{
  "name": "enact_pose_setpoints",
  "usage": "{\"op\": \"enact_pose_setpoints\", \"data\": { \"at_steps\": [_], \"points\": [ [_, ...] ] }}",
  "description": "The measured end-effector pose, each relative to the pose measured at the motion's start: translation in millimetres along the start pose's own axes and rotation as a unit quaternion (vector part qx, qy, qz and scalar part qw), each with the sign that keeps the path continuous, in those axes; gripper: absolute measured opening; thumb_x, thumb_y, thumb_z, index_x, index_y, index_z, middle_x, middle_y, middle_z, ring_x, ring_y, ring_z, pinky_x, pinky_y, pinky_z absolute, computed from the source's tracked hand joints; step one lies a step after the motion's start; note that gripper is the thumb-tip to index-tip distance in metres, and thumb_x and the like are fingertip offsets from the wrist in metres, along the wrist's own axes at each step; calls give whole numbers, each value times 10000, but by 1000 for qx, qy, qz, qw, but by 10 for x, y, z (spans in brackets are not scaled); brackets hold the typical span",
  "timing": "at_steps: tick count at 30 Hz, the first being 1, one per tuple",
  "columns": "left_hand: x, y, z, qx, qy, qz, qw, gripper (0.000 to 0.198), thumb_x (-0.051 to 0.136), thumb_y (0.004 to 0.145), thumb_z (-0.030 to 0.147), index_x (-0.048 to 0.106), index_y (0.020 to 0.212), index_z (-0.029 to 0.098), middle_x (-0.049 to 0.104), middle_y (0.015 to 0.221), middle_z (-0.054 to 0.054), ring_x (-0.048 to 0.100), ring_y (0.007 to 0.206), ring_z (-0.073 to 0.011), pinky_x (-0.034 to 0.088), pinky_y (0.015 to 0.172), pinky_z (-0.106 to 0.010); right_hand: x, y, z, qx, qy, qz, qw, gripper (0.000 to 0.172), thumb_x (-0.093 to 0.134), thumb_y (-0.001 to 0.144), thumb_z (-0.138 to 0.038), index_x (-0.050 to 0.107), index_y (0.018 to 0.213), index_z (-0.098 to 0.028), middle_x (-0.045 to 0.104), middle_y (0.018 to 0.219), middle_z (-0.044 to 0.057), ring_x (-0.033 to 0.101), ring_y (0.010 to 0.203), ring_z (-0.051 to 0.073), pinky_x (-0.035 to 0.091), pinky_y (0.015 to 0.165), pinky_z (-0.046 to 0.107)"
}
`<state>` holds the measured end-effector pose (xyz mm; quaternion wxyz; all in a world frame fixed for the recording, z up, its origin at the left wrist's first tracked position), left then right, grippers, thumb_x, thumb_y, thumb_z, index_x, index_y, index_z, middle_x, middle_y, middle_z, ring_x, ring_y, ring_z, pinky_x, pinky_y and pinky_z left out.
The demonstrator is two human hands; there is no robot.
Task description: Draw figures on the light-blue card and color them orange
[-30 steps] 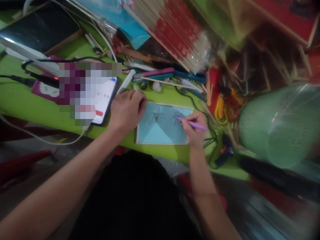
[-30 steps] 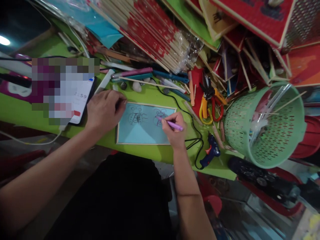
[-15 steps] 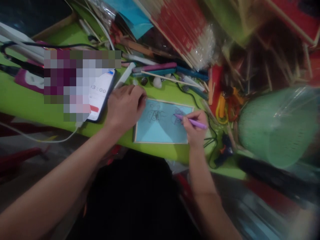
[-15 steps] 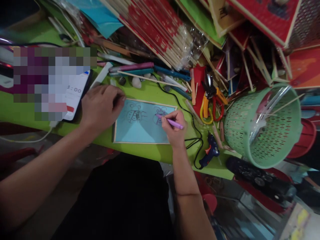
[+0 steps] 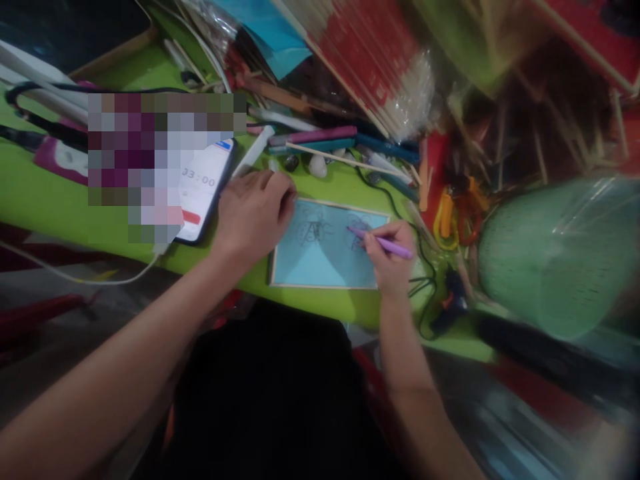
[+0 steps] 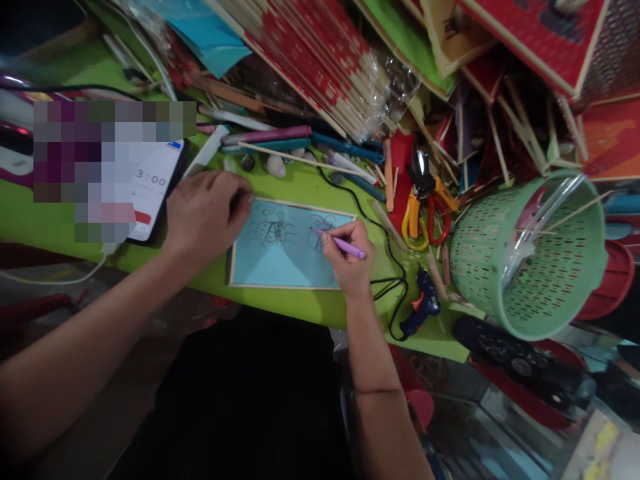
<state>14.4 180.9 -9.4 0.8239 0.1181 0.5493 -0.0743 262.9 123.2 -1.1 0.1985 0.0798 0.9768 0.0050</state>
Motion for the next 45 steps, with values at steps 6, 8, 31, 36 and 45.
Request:
{"op": "enact_pose_setpoints", "data": {
  "at_steps": [6,8,31,36,45],
  "points": [
    [2,8,7,-18,-16,-22,999,204,437,1037,313,630,1021,249,725,984,-80,707,972,-292,536,876,-435,6,13,-28,1,-10,-6,1000,164,750,901,-342,627,854,-242,671,711,-46,631,612,120,504,562,267],
    [1,9,9,-16,-11,-24,1000,215,428,1041,317,632,1022,251,722,978,-79,703,967,-289,534,880,-434,6,13,-25,6,-14,-7,1000,169,747,901,-353,627,856,-243,675,712,-41,637,613,127,507,557,272],
    [0,0,4,-14,-6,-21,1000,229,397,1047,347,619,1033,293,719,958,-73,690,942,-289,525,837,-444,-20,-17,-10,18,24,1,1000,166,744,861,-304,599,809,-242,634,673,-59,602,604,121,507,578,277],
    [-2,-7,8,0,1,-3,1000,210,405,1042,337,613,1056,309,724,940,-62,691,927,-281,534,825,-441,-16,-29,-7,32,7,-10,999,160,738,849,-296,596,796,-245,619,677,-55,577,600,122,486,568,288],
    [-15,12,12,-29,-17,-36,999,214,420,1040,342,623,1018,280,720,976,-76,695,961,-283,531,837,-434,-7,-29,4,25,5,-18,1000,166,755,855,-284,605,809,-232,633,692,-57,597,608,114,477,572,260]
  ]
}}
Point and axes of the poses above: each hand's wrist, its own y-axis towards the middle knuckle, its own x-axis out of the palm, z = x × y, the point moved 3 cm from there along y, towards the middle knuckle
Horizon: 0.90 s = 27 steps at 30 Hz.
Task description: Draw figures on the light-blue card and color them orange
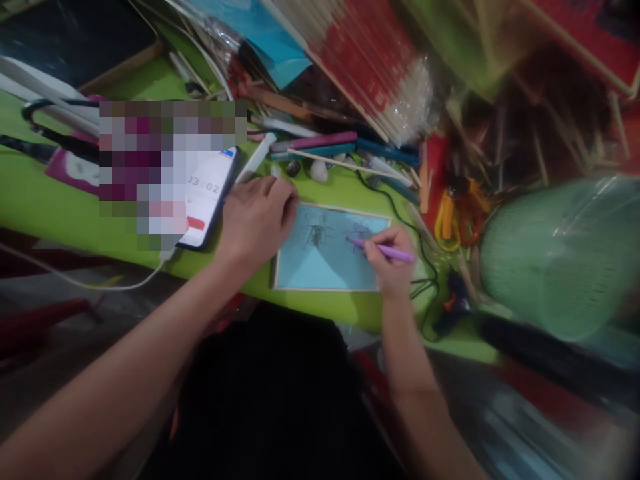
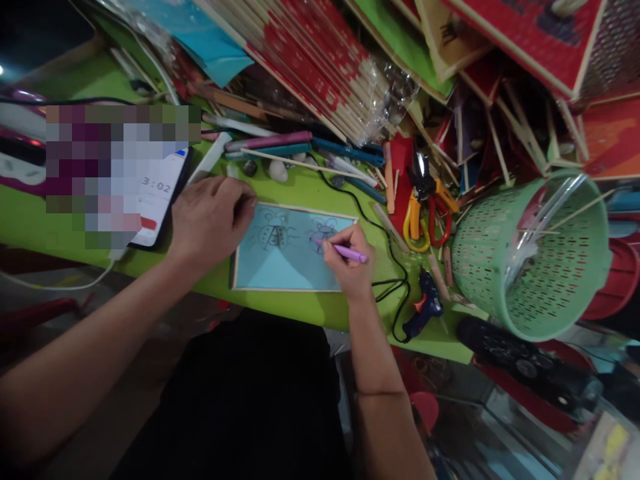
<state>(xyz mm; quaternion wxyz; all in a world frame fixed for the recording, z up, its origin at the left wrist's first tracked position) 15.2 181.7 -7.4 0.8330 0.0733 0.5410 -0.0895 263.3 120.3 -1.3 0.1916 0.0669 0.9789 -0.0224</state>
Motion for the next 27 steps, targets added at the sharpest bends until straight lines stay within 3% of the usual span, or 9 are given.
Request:
{"op": "enact_pose_setpoints", "data": {
  "at_steps": [5,21,27],
  "points": [
    [6,-14,-7,23,15,26,999,205,428,1036,339,627,1035,291,719,937,-64,692,924,-275,537,811,-422,18,-6,13,17,3,-14,1000,171,747,866,-315,602,835,-231,663,706,-48,640,628,123,505,587,267],
    [3,-14,0,25,22,28,999,213,418,1043,338,619,1011,278,721,943,-66,695,925,-269,537,809,-413,37,7,-49,23,14,-49,998,184,763,842,-331,610,809,-234,651,673,-48,597,591,124,483,567,271],
    [2,-21,-2,24,13,31,999,227,421,1040,346,640,1059,287,715,932,-66,696,928,-276,546,824,-428,0,4,-47,11,33,-14,999,183,756,838,-337,610,788,-238,650,661,-41,612,603,138,493,572,283]
  ]
}}
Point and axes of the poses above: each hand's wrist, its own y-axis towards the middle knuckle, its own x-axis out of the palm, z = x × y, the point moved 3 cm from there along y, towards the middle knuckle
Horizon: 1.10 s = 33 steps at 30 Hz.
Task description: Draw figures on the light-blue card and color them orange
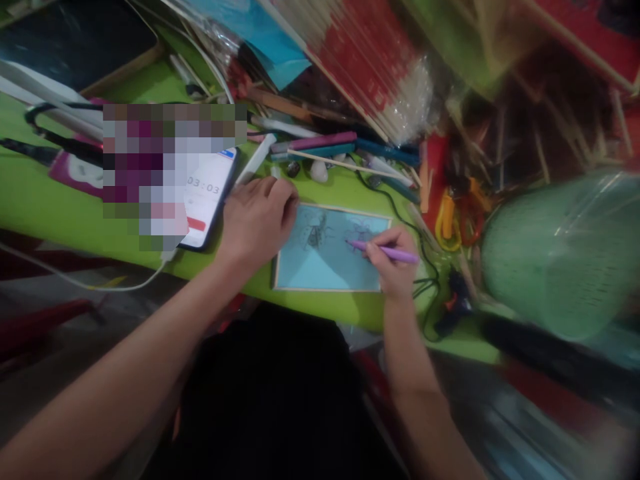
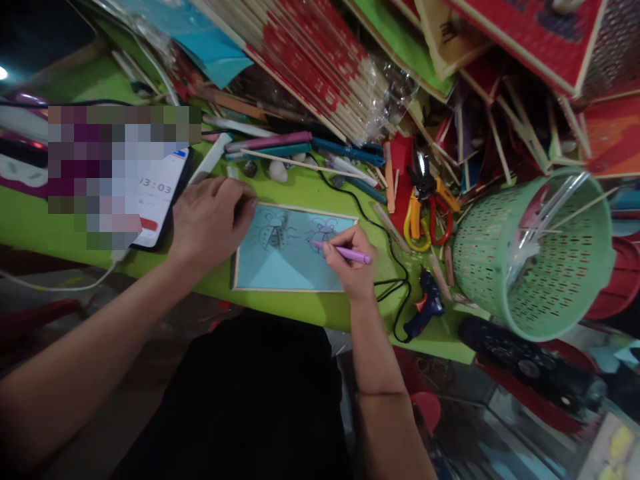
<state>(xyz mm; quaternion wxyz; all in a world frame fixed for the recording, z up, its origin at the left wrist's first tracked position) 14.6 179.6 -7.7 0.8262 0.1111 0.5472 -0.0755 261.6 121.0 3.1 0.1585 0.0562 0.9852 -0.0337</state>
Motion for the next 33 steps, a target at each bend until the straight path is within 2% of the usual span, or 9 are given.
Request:
{"op": "enact_pose_setpoints", "data": {
  "at_steps": [7,11,14,22,33],
  "points": [
    [4,8,-3,-3,-10,1,1000,234,401,1044,363,627,1043,298,720,927,-61,698,926,-269,551,818,-417,-30,-10,25,-6,-14,3,1000,185,732,837,-334,585,771,-245,560,620,-61,520,572,121,436,546,271],
    [-12,17,6,-20,-28,-23,999,235,401,1045,360,629,1041,306,721,958,-71,695,957,-282,538,830,-436,-21,-13,12,-3,-24,-1,1000,174,729,833,-303,581,764,-244,547,615,-66,498,563,114,411,532,264],
    [-22,17,13,-31,-31,-32,999,225,409,1041,346,628,1025,295,722,975,-81,692,968,-294,524,837,-444,-14,-18,3,-1,-23,-4,1000,166,733,828,-276,585,759,-240,554,620,-68,495,562,111,398,527,261],
    [-7,7,4,-5,-3,-15,1000,229,394,1047,344,619,1039,302,724,957,-74,686,926,-289,523,816,-446,5,-15,4,0,-10,-15,1000,146,748,834,-251,613,780,-236,588,636,-65,515,576,113,403,543,262],
    [14,7,-5,-6,9,-5,1000,189,430,1033,340,603,992,276,715,932,-54,686,911,-259,519,797,-396,6,-15,-14,8,-22,-27,999,165,751,828,-275,601,770,-237,594,635,-59,526,587,122,404,557,273]
  ]
}}
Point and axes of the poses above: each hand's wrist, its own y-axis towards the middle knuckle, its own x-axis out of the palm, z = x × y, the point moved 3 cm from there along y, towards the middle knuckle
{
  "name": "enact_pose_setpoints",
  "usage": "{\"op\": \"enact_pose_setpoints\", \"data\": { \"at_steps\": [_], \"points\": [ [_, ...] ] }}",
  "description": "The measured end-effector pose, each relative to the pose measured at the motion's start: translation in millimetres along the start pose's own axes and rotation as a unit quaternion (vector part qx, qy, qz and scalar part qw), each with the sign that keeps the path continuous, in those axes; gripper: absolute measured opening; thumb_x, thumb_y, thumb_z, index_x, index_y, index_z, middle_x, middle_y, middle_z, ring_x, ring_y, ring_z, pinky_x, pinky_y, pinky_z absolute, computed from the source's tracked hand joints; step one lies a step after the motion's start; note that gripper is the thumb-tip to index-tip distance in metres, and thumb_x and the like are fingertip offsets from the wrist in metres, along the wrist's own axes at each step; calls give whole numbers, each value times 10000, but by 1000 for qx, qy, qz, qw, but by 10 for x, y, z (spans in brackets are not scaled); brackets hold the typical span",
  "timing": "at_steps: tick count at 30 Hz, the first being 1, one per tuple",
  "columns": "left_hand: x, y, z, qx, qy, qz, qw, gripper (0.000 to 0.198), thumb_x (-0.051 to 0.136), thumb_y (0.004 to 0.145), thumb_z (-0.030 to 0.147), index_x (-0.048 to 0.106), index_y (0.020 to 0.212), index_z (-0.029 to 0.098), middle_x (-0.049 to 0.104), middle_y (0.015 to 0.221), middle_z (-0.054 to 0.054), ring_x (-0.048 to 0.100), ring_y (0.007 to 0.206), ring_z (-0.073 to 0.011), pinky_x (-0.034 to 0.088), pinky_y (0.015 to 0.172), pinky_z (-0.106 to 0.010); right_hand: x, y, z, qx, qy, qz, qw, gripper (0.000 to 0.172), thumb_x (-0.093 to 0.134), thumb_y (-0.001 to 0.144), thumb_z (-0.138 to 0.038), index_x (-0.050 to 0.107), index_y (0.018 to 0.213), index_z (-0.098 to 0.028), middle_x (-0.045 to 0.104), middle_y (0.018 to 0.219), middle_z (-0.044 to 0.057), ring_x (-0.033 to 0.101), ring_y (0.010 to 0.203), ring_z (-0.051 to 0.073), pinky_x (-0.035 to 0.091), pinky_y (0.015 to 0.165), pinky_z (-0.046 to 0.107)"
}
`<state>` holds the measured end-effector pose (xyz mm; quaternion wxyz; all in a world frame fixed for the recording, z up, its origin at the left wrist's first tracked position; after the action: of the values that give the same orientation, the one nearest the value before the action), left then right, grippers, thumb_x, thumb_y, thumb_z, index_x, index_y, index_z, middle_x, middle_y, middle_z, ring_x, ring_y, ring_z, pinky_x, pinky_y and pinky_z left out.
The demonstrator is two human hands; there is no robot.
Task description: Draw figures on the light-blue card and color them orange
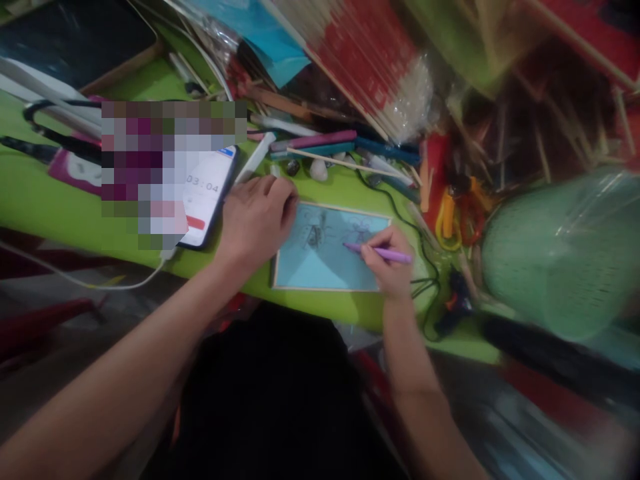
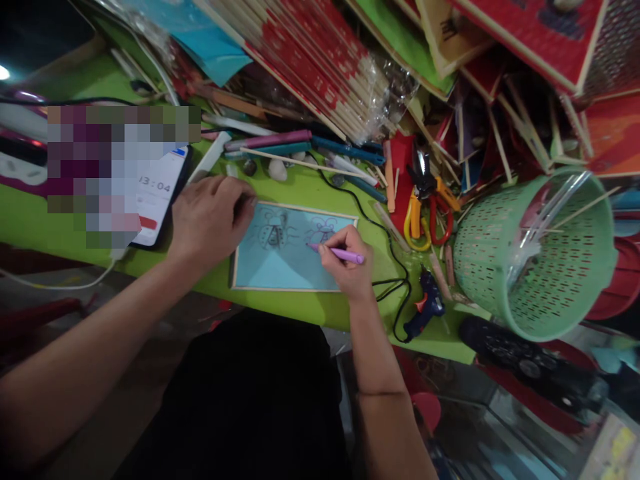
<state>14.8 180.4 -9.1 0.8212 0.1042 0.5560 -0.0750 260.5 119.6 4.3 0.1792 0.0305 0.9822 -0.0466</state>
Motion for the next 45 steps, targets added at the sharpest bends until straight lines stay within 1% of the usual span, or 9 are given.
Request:
{"op": "enact_pose_setpoints", "data": {
  "at_steps": [9,14,18,21,23,28,31,37,45],
  "points": [
    [5,11,1,-27,-42,-17,999,164,459,1020,331,606,976,272,700,949,-76,682,954,-290,517,852,-440,7,6,-44,3,32,-24,999,151,743,805,-249,610,735,-231,597,614,-59,520,555,110,396,521,265],
    [28,-1,0,-9,-11,4,1000,158,469,1029,331,601,976,262,700,924,-61,676,913,-269,514,828,-411,-81,36,4,-22,105,72,992,129,753,784,-254,630,753,-229,637,611,-61,588,540,115,463,527,258],
    [10,-3,31,-10,6,0,1000,166,462,1036,297,602,971,237,704,937,-71,676,921,-265,511,831,-406,-184,68,22,-36,174,167,970,103,752,730,-196,650,730,-210,634,601,-58,562,477,91,385,447,217],
    [4,-4,47,-6,9,-19,1000,181,447,1046,273,606,981,219,714,961,-82,679,941,-272,514,853,-418,-221,94,35,-29,204,202,958,82,742,708,-191,667,741,-203,640,587,-49,568,474,95,333,412,209],
    [0,-10,41,-5,2,-14,1000,161,458,1044,266,600,984,222,715,964,-79,678,936,-266,515,848,-411,-220,111,42,-21,211,203,956,65,732,722,-211,692,772,-201,649,586,-40,578,495,102,334,420,206],
    [7,-25,10,-13,-31,-1,999,114,502,1029,279,584,963,234,694,938,-56,676,943,-265,515,888,-425,-228,109,85,-10,179,199,964,97,746,732,-240,736,823,-207,683,629,-25,626,559,121,392,469,217],
    [17,-19,7,-19,-40,-11,999,117,505,1027,286,582,961,228,689,948,-65,675,967,-278,512,902,-442,-263,49,134,4,129,189,973,92,761,737,-242,742,819,-205,701,648,-22,603,536,116,391,460,224],
    [4,-6,12,-38,-59,-22,997,111,516,1011,304,599,974,241,671,946,-66,669,961,-280,513,903,-447,-309,-68,192,-10,48,211,976,160,784,766,-280,645,818,-220,647,636,-62,541,499,103,383,474,234],
    [14,-22,-15,0,-31,30,999,145,508,1008,342,616,961,258,677,882,-60,666,892,-274,525,825,-425,-302,-46,167,-42,-23,219,975,167,754,791,-279,598,766,-225,577,665,-62,538,600,115,431,574,263]
  ]
}}
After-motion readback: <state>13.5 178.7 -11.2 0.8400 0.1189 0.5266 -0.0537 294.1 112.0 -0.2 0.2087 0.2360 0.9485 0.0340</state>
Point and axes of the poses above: each hand's wrist, its own y-axis towards the middle knuckle, its own x-axis out of the palm, z = x × y, the point moved 3 cm from there along y, towards the middle knuckle
